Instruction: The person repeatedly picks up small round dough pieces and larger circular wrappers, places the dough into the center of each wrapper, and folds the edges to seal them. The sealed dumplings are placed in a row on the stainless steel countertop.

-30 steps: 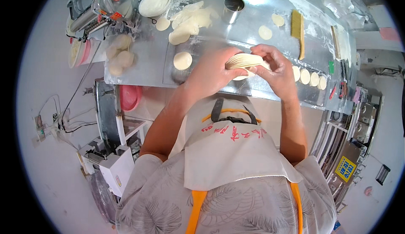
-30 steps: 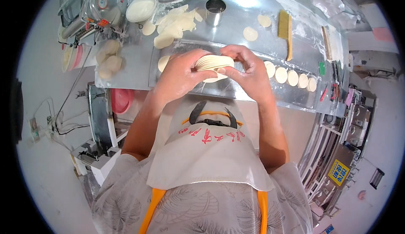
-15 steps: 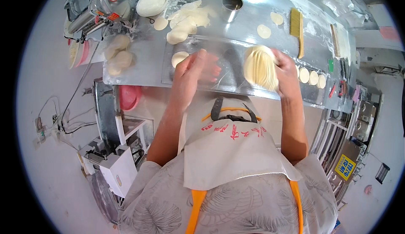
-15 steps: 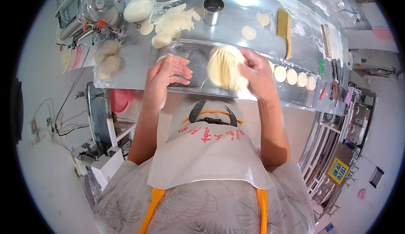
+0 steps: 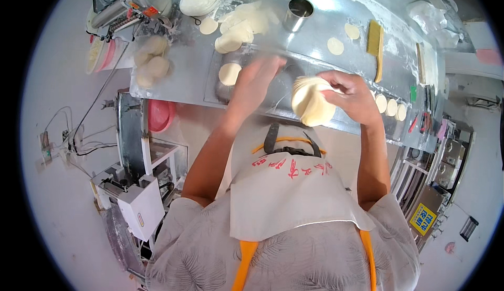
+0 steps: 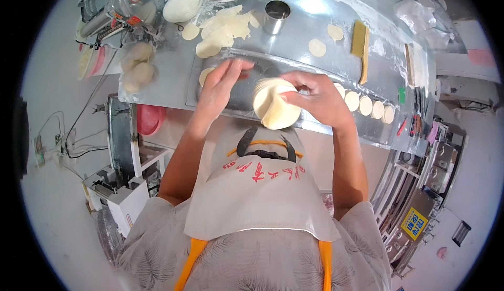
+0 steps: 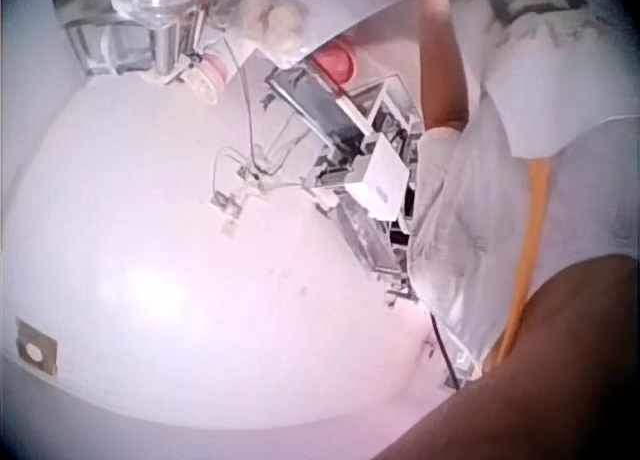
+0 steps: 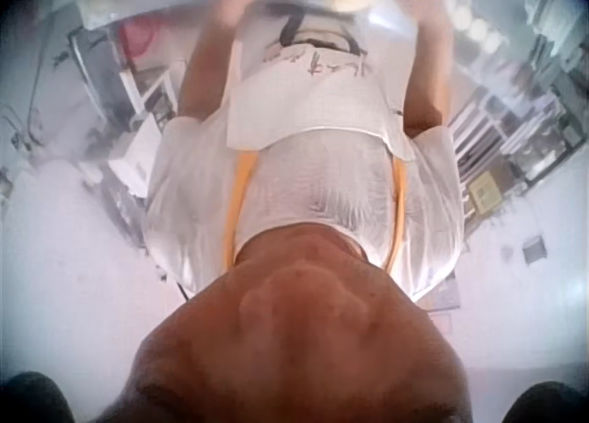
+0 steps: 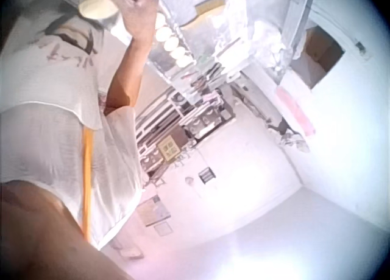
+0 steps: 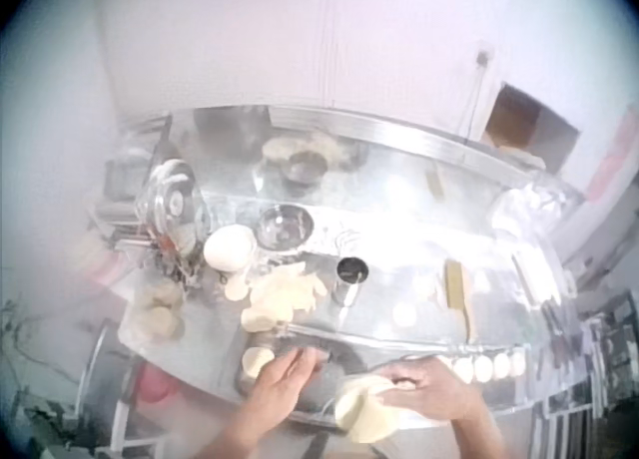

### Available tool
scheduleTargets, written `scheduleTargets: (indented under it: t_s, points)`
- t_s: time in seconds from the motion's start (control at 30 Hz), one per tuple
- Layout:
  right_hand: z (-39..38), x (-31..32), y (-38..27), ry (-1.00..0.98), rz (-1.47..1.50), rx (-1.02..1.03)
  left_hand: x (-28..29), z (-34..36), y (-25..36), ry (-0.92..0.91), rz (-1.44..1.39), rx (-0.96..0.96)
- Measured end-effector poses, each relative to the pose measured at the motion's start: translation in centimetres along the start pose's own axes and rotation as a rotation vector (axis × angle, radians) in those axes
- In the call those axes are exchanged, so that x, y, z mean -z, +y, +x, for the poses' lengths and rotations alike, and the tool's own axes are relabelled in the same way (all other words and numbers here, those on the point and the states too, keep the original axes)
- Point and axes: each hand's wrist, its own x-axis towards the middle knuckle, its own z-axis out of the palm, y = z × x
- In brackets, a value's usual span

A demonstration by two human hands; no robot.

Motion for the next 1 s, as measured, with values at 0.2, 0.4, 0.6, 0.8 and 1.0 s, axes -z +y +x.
scheduleTargets:
  t_s: [0.2, 0.4, 0.6, 0.8, 1.0]
  points:
    - [0.7, -2.0, -2.6, -0.019, -0.527, 0.211, -2.0, 4.1, 4.5, -0.447, -0.150, -0.066]
    - [0.1, -1.9, -2.2, 0.168, -0.540, 0.281, -1.7, 0.3, 8.0, -0.580, 0.535, 0.101]
    - [0.2, -3.0, 2.6, 0.211, 0.408, -0.017, -2.1, -0.7, 7.1, -0.392, 0.446, 0.143]
    - [-0.2, -6.2, 5.4, 0.247, 0.936, -0.120, -2.9, -1.8, 6.6, -0.217, 0.289, 0.130]
    - [-2.2, -3.5, 2.9, 0.185, 1.002, 0.120, 0.7, -2.9, 6.1, -0.099, -0.106, 0.168]
